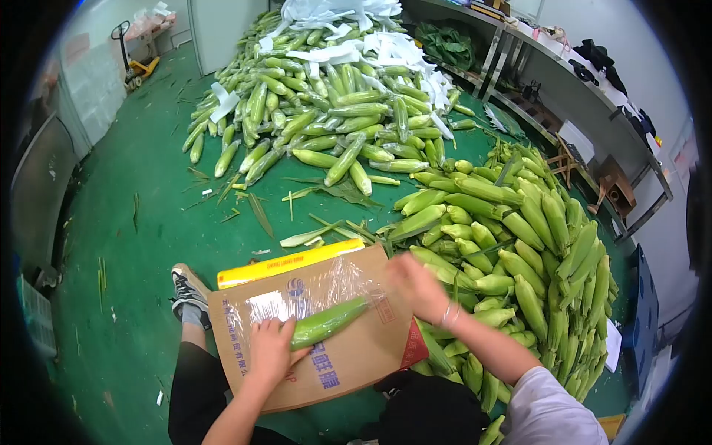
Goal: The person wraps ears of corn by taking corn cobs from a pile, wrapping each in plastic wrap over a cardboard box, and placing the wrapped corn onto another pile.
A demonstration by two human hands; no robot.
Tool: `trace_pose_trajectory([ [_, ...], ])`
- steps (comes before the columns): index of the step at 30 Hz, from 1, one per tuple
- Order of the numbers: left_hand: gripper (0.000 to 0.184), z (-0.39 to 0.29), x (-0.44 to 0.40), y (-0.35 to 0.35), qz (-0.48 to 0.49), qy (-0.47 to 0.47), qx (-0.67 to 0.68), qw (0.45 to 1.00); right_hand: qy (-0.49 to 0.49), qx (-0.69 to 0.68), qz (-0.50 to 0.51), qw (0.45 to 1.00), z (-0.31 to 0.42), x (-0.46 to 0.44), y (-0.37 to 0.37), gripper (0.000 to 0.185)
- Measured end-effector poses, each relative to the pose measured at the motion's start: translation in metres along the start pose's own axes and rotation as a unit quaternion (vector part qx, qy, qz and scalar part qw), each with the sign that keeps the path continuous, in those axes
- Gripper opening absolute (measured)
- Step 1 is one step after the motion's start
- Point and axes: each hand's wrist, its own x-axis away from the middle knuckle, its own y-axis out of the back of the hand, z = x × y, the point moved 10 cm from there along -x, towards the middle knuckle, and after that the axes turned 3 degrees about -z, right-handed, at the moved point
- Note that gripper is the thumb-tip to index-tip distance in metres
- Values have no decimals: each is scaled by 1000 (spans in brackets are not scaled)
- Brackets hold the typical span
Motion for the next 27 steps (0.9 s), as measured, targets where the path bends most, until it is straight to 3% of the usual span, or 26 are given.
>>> trace_pose_trajectory([
  [1, 56, -1, 0, 1, -2, 10, -18, 1000, 101, 51, 14, 993, 26, 15, -11, 37],
  [4, 55, 4, -1, -6, 16, -6, -13, 1000, 117, 52, 73, 989, 14, 26, -29, 41],
  [6, 54, -2, 5, -8, 48, -15, -4, 999, -83, -60, 117, 988, -34, 15, -25, 27],
  [7, 54, -8, 9, -9, 66, -19, 2, 998, -124, -101, 78, 984, -38, 10, -18, 18],
  [10, 54, -43, 31, -5, 102, -33, 48, 993, -225, -133, 143, 954, -10, 37, -35, 18],
  [12, 58, -59, 42, -7, 94, -70, 55, 992, -70, -100, 251, 960, 26, 90, -75, 34],
  [14, 60, -44, 42, -11, 98, -6, 93, 991, 182, -9, 195, 964, 78, 101, -74, 47],
  [15, 60, -37, 32, -2, 75, 24, 98, 992, 175, 50, 235, 955, 68, 96, -92, 56],
  [17, 65, -10, 10, 18, 20, 98, 64, 993, 109, 93, 284, 948, 43, 55, -120, 46],
  [18, 73, 4, 4, 32, -76, 70, 6, 995, 162, 159, 178, 958, 53, 17, -115, 40],
  [19, 72, 10, -5, 28, -86, 31, 10, 996, 208, 221, 68, 950, 68, -15, -110, 34],
  [21, 69, 22, -23, 13, -81, -6, 14, 997, 183, 161, 234, 941, 67, -60, -157, 28],
  [22, 68, 31, -34, 3, -73, -3, 14, 997, 50, -41, 390, 918, 57, -63, -203, 39],
  [23, 66, 36, -44, -1, -66, 3, 14, 998, 37, -144, 467, 871, 72, -55, -216, 62],
  [24, 65, 36, -49, -2, -52, -16, 10, 998, 34, -84, 530, 843, 74, -51, -230, 70],
  [26, 62, 29, -49, -8, -20, -48, 11, 999, 74, -122, 546, 825, 88, -36, -219, 69],
  [27, 59, 12, -42, 4, -31, -50, 22, 998, 120, -70, 541, 830, 79, -20, -225, 70],
])
